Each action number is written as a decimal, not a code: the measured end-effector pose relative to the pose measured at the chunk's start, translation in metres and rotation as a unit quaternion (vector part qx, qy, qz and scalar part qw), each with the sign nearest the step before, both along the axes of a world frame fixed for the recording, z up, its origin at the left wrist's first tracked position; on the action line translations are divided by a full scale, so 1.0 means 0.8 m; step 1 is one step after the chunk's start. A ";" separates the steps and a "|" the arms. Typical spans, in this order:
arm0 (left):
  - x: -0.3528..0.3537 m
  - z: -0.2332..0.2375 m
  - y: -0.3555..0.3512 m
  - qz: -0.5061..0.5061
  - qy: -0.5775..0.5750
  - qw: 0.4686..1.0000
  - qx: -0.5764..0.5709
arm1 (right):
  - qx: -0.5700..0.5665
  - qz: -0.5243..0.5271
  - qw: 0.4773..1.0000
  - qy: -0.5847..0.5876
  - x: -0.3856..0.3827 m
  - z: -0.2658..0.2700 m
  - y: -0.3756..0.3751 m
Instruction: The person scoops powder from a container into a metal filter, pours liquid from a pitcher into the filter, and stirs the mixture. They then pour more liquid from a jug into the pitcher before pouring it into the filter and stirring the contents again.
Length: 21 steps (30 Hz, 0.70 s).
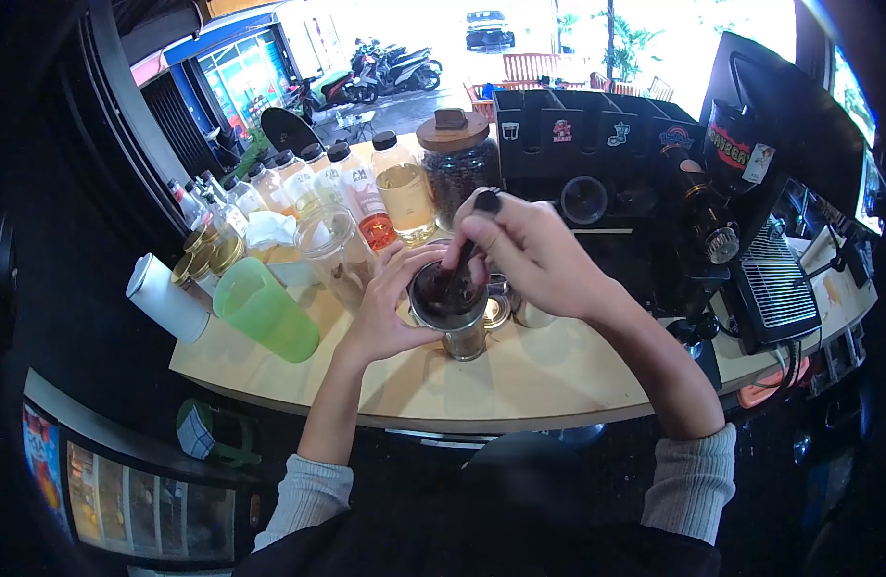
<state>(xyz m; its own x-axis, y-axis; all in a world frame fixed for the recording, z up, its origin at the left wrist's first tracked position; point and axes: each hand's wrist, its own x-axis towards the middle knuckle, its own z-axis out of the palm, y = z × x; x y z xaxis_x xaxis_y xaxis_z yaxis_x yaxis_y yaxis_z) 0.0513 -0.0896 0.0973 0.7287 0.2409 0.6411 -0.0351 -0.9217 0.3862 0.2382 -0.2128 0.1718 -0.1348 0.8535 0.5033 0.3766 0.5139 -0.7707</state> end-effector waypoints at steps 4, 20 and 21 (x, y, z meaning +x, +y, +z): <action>-0.004 0.004 0.002 0.012 -0.010 1.000 0.002 | 0.015 -0.042 0.994 0.101 -0.004 -0.009 -0.017; -0.003 0.008 0.002 -0.002 0.006 1.000 -0.005 | 0.017 0.004 0.986 0.167 0.017 -0.027 -0.023; -0.003 0.007 0.003 0.000 0.008 1.000 -0.003 | 0.007 0.008 0.993 0.115 0.016 -0.027 -0.023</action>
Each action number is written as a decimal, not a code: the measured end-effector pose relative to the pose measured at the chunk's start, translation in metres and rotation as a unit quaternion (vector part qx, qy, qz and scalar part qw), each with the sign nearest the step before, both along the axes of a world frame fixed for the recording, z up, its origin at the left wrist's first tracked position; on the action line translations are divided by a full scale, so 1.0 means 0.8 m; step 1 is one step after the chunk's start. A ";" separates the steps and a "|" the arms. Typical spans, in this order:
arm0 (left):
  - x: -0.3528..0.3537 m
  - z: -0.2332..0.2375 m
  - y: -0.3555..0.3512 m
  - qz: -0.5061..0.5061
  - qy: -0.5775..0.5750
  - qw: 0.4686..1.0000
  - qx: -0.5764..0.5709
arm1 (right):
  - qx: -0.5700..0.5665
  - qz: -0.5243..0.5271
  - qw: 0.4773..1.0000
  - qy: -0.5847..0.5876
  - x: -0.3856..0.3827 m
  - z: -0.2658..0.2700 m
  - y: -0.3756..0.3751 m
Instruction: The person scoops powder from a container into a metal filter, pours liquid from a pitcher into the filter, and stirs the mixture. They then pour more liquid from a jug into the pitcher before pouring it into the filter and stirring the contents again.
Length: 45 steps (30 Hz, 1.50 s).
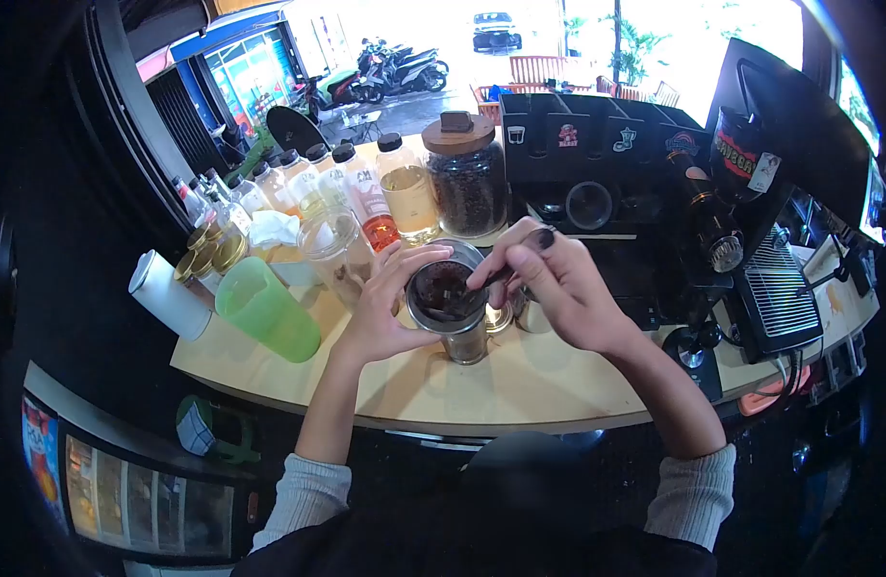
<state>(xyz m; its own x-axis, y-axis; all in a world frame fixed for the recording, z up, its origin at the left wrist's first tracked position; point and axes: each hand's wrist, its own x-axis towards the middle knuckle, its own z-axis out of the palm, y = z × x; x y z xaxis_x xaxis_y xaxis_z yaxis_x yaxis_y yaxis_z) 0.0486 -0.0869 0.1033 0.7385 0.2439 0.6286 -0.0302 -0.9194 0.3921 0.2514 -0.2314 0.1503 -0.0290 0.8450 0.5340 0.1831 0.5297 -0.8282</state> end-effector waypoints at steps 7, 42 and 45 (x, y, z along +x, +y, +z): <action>0.001 0.000 0.001 0.009 0.008 1.000 0.009 | 0.022 -0.017 0.996 -0.081 0.007 0.029 0.002; 0.009 -0.007 0.002 0.031 -0.005 1.000 -0.006 | 0.024 -0.046 0.999 -0.007 -0.004 -0.003 0.003; 0.010 -0.011 0.002 0.051 -0.012 0.999 -0.009 | 0.015 -0.043 0.998 -0.037 -0.005 -0.005 0.004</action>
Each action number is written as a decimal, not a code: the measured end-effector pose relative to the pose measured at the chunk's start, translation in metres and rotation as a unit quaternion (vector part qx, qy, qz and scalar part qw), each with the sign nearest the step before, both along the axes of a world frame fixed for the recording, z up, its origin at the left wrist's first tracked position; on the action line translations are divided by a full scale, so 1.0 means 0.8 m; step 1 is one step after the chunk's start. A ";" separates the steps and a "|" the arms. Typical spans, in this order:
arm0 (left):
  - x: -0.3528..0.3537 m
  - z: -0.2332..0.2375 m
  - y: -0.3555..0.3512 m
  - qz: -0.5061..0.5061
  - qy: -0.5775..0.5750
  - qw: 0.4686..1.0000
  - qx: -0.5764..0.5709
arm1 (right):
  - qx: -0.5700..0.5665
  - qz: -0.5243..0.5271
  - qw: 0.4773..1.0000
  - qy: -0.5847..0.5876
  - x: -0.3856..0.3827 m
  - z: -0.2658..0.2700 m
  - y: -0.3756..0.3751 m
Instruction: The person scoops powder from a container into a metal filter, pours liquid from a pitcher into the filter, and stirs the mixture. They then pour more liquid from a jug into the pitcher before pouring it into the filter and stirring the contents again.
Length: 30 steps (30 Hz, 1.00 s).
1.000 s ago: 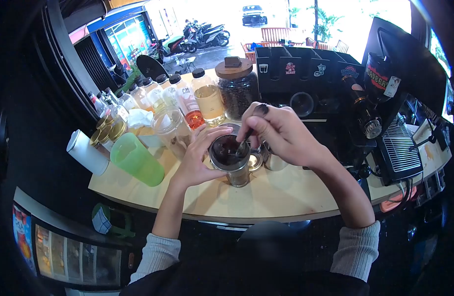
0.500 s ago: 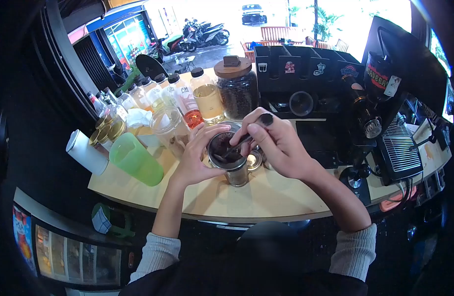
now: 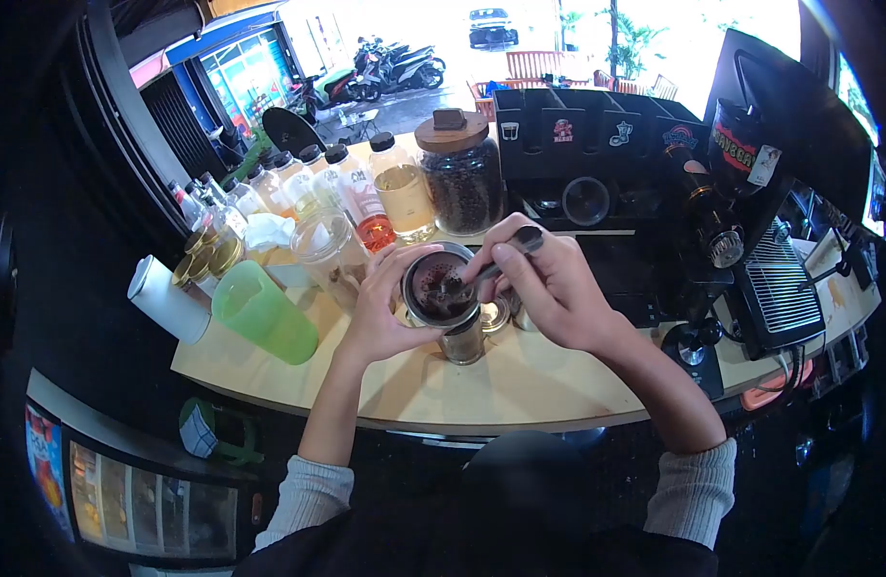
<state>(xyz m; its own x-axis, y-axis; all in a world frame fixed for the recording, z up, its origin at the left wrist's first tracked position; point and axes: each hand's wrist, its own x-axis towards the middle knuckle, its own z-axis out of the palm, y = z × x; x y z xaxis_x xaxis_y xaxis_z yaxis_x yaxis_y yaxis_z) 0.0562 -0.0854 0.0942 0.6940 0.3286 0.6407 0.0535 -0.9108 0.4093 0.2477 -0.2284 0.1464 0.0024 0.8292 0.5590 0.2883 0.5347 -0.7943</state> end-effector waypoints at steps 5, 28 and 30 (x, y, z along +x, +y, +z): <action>0.000 -0.003 -0.002 0.031 -0.015 0.999 0.001 | 0.032 0.003 0.998 0.046 -0.003 0.001 -0.009; -0.001 -0.020 0.002 -0.037 -0.111 0.986 -0.117 | 0.045 -0.032 0.998 0.029 -0.014 -0.011 0.000; -0.011 0.003 -0.002 -0.047 -0.103 0.988 -0.108 | 0.050 -0.054 0.997 -0.038 -0.016 -0.007 0.002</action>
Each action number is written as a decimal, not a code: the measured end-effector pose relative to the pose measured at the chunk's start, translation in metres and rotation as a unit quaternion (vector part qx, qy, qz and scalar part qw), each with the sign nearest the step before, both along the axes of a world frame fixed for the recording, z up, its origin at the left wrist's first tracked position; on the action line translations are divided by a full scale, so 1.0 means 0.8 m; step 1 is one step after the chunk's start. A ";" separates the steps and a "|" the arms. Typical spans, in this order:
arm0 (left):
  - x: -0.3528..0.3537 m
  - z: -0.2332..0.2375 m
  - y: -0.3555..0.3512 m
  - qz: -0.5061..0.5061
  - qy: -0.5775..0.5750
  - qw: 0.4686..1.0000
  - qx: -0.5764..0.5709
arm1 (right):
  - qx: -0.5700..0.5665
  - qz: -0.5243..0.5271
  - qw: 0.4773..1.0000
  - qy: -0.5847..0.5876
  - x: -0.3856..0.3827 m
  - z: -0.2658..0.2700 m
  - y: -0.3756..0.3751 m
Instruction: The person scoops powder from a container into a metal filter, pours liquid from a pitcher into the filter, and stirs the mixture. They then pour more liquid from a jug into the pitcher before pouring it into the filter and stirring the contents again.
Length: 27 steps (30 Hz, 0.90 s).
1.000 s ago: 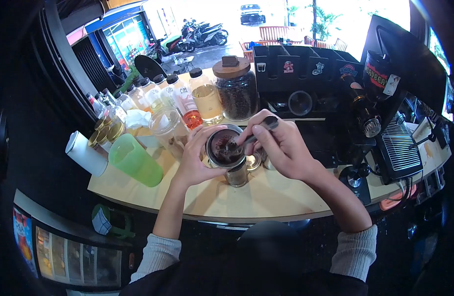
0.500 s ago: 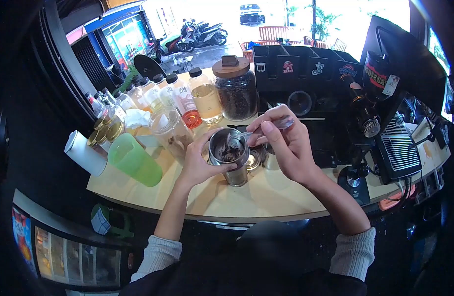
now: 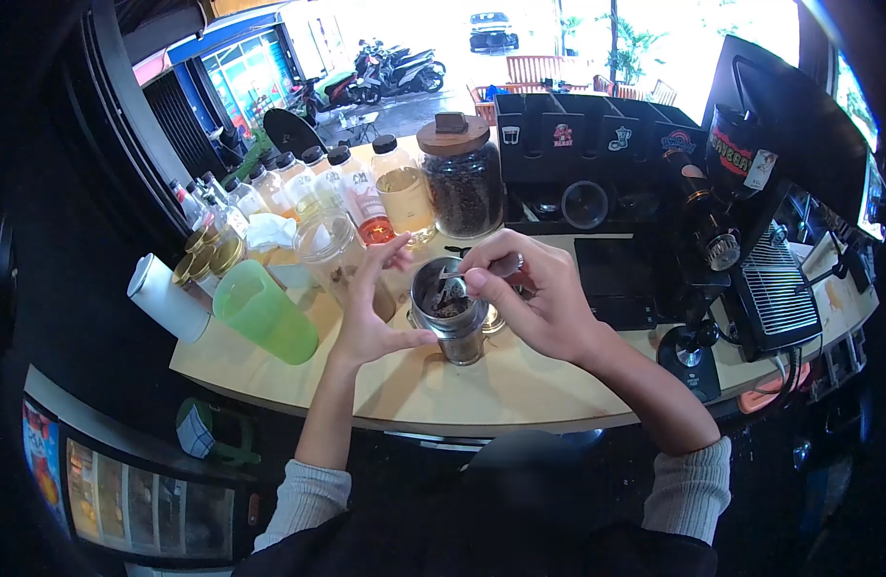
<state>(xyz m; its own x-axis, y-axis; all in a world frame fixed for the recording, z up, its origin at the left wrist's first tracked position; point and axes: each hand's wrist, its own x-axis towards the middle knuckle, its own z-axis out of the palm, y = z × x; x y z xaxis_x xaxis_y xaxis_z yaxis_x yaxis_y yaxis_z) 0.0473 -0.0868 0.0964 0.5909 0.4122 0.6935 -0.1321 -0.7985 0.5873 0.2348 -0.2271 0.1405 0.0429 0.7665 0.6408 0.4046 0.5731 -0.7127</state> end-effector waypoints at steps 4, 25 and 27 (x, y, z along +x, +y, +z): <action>0.003 0.032 -0.018 0.002 0.088 0.994 0.071 | 0.039 -0.013 0.996 -0.077 -0.013 0.008 0.009; 0.003 0.033 0.003 0.125 -0.048 0.982 0.135 | -0.278 -0.201 0.937 -0.061 0.134 -0.162 -0.022; 0.002 0.034 0.000 0.133 -0.037 0.984 0.113 | -0.308 -0.179 0.934 0.018 0.143 -0.171 -0.022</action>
